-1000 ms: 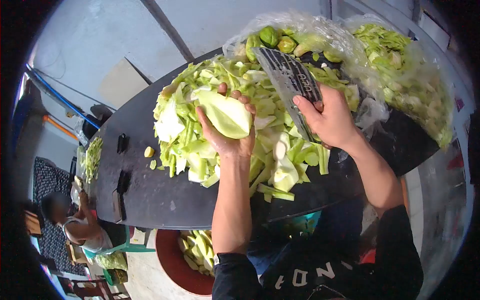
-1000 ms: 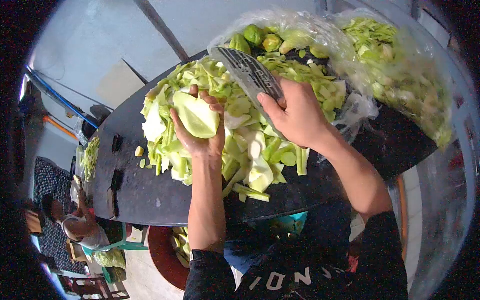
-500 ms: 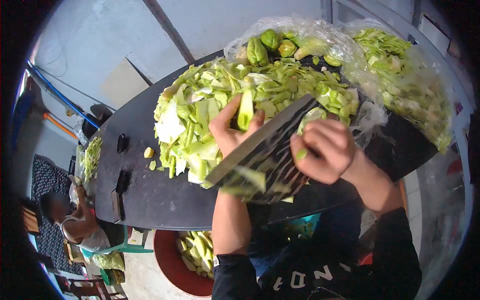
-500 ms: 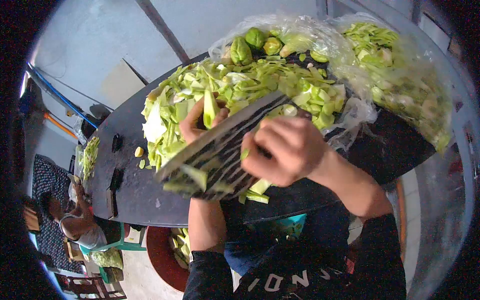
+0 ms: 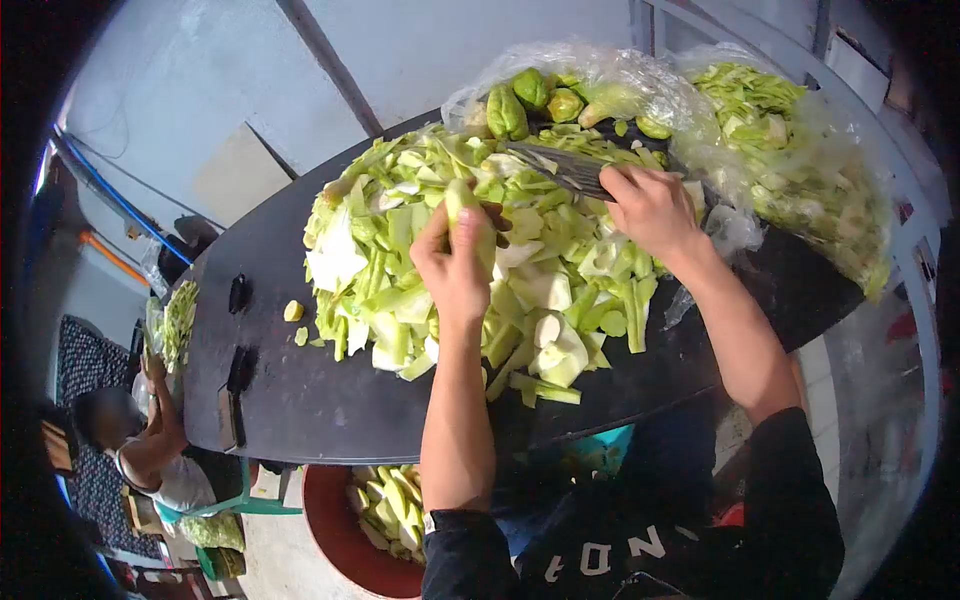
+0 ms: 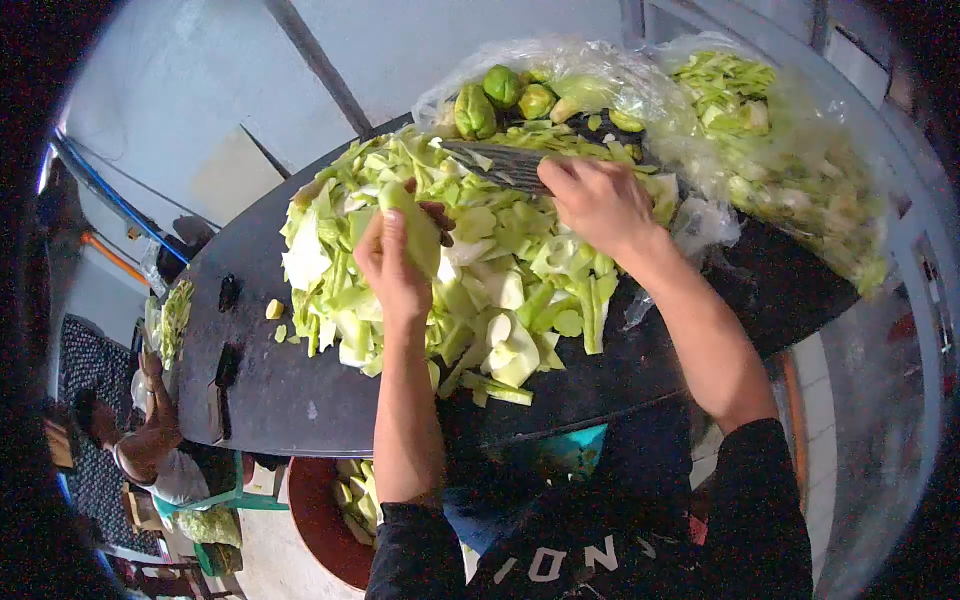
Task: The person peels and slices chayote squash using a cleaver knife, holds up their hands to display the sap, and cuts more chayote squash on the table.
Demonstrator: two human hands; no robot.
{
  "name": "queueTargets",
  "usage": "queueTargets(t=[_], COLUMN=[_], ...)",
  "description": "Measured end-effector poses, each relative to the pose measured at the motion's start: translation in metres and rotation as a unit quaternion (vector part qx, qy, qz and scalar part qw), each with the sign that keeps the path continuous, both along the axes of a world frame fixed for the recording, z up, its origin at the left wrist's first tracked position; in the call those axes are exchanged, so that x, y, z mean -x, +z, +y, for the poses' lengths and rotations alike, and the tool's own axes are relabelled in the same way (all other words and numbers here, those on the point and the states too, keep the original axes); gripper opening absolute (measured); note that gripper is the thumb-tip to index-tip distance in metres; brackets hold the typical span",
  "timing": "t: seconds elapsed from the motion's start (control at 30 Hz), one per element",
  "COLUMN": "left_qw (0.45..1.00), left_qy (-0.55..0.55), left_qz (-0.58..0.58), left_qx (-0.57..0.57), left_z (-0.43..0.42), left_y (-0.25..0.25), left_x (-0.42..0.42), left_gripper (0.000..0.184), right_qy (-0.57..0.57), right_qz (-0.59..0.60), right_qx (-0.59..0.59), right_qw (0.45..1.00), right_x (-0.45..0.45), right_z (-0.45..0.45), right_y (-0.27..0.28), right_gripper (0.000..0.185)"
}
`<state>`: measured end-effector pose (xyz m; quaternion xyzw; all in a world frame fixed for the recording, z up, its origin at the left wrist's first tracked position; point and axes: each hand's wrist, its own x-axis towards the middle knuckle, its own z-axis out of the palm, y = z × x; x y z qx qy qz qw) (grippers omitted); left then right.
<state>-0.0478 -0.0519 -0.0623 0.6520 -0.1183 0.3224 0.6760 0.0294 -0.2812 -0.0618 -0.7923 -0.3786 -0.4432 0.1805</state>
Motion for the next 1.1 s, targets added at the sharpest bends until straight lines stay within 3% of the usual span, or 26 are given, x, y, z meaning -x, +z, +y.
queueTargets(t=[0.03,0.07,0.1,0.17,0.23,0.33,0.4,0.5,0.57,0.67,0.77,0.83,0.97,1.1], left_qw=[0.988,0.976,0.976,0.932,0.937,0.954,0.992,0.979,0.962,0.964,0.937,0.929,0.931,0.921], left_qy=[-0.063,-0.071,-0.071,-0.104,-0.095,-0.068,-0.068,-0.02,0.031,0.023,0.025,0.081,0.116,0.066], left_qz=[0.027,0.066,0.064,0.13,0.143,0.126,0.098,0.129,0.09,0.089,0.121,0.046,0.005,0.003], left_qx=[0.139,0.195,0.195,0.321,0.304,0.262,0.038,-0.156,-0.256,-0.251,-0.327,-0.359,-0.346,-0.384], left_z=[-0.001,0.0,0.002,0.01,0.011,0.001,-0.004,-0.019,-0.032,-0.043,-0.044,-0.042,-0.035,-0.041], left_y=[0.003,0.006,0.006,0.003,0.003,0.012,0.018,0.024,0.023,0.025,0.025,0.013,0.016,0.023], left_x=[-0.002,-0.003,-0.005,-0.009,-0.008,-0.001,0.009,0.018,0.017,0.022,0.02,0.01,0.015,0.022], left_gripper=[0.047,0.052,0.052,0.054,0.052,0.048,0.047,0.049,0.051,0.054,0.053,0.048,0.044,0.057], right_qy=[-0.01,-0.021,-0.021,-0.029,-0.059,-0.09,-0.09,-0.103,-0.115,-0.101,-0.115,-0.12,-0.111,-0.09], right_qz=[0.017,0.034,0.032,0.042,0.051,0.046,0.03,0.025,0.02,0.007,0.004,0.0,0.009,-0.016], right_qx=[0.008,0.017,0.018,0.008,0.017,0.032,0.037,0.057,0.07,0.06,0.071,0.07,0.082,0.085], right_qw=[1.0,0.999,0.999,0.999,0.997,0.994,0.995,0.993,0.991,0.993,0.991,0.99,0.99,0.992], right_x=[0.003,0.005,0.007,0.009,0.011,0.011,0.011,0.013,0.015,0.017,0.016,0.016,0.012,0.018], right_z=[0.001,0.001,0.002,0.007,0.01,0.013,0.013,0.011,0.012,0.012,0.015,0.017,0.018,0.015], right_y=[0.0,0.0,0.001,0.001,-0.002,-0.006,-0.006,-0.006,-0.004,-0.004,-0.008,-0.01,-0.013,-0.008], right_gripper=[0.023,0.03,0.03,0.031,0.032,0.025,0.019,0.02,0.023,0.023,0.022,0.021,0.021,0.022])
